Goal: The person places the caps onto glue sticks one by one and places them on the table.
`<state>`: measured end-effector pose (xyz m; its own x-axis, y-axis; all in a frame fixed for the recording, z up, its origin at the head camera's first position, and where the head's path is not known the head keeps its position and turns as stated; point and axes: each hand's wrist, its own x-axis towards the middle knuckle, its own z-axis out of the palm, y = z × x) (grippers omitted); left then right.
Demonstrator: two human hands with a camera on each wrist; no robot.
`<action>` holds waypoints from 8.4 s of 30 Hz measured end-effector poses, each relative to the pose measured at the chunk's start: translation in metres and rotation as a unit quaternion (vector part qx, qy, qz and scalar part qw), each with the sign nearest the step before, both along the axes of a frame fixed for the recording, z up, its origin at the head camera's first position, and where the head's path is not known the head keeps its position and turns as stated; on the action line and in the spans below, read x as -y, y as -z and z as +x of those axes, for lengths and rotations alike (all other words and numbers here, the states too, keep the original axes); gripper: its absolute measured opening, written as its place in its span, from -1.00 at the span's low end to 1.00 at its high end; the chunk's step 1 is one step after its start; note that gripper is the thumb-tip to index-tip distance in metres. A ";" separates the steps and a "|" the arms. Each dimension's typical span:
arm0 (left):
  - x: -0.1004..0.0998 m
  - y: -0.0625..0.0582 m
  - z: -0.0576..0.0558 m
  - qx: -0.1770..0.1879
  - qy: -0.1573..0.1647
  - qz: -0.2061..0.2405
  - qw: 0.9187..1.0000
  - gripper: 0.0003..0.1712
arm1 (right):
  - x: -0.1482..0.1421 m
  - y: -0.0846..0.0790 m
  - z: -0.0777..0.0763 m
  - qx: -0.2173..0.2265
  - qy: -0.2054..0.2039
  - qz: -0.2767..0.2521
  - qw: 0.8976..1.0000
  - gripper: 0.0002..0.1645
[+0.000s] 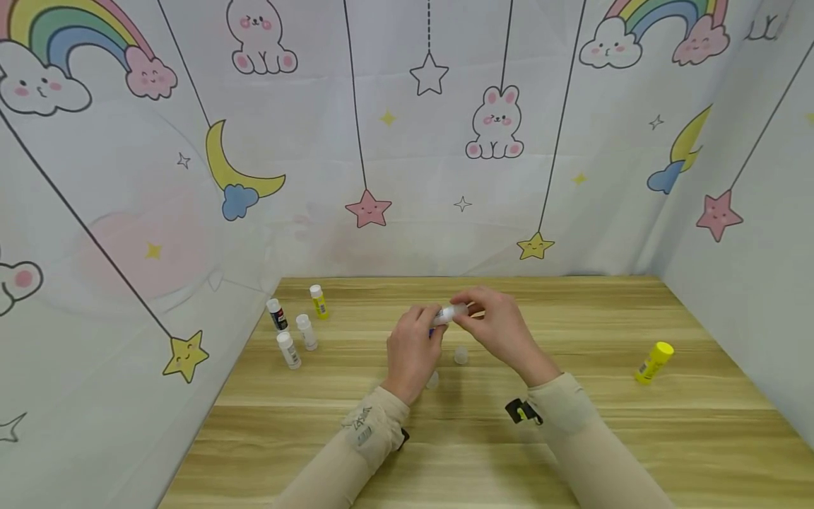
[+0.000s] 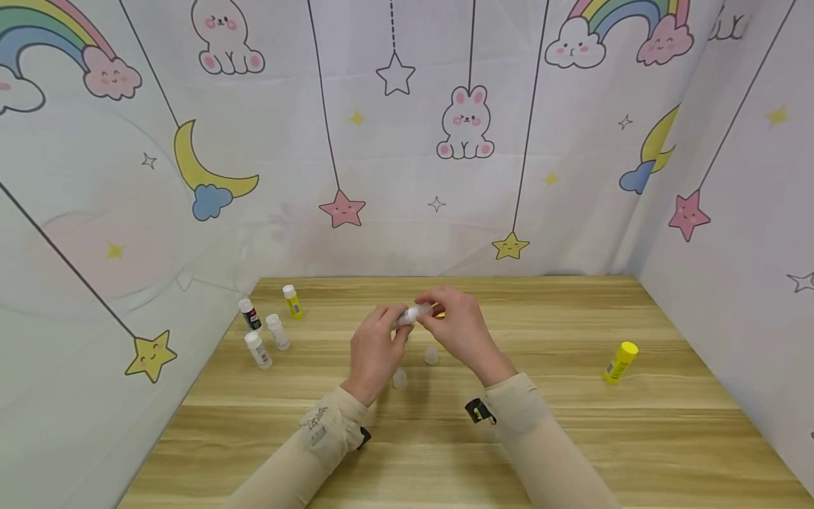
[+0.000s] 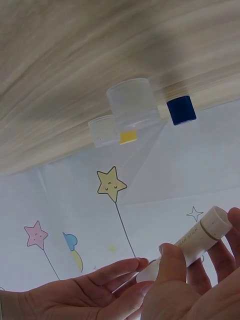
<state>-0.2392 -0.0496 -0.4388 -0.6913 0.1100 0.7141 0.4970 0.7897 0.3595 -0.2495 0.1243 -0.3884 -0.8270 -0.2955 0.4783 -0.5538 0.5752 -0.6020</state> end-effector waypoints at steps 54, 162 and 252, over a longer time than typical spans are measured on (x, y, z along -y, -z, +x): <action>0.001 -0.010 0.004 -0.052 0.070 -0.076 0.993 -0.79 | 0.004 0.008 0.007 0.010 0.012 -0.024 1.000 -0.77; 0.177 0.004 -0.046 0.141 -0.217 -0.014 0.966 -0.65 | -0.142 0.017 0.036 -0.011 0.069 0.199 0.977 -0.71; 0.133 -0.019 -0.031 0.269 -0.084 -0.064 0.957 -0.63 | -0.239 0.008 0.044 0.069 0.115 0.333 0.933 -0.73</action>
<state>-0.2698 -0.1830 -0.4200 -0.9710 0.0274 0.2376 0.1285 0.8976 0.4217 -0.2051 0.3629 -0.3965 -0.9453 -0.2968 0.1352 -0.3135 0.9413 -0.1251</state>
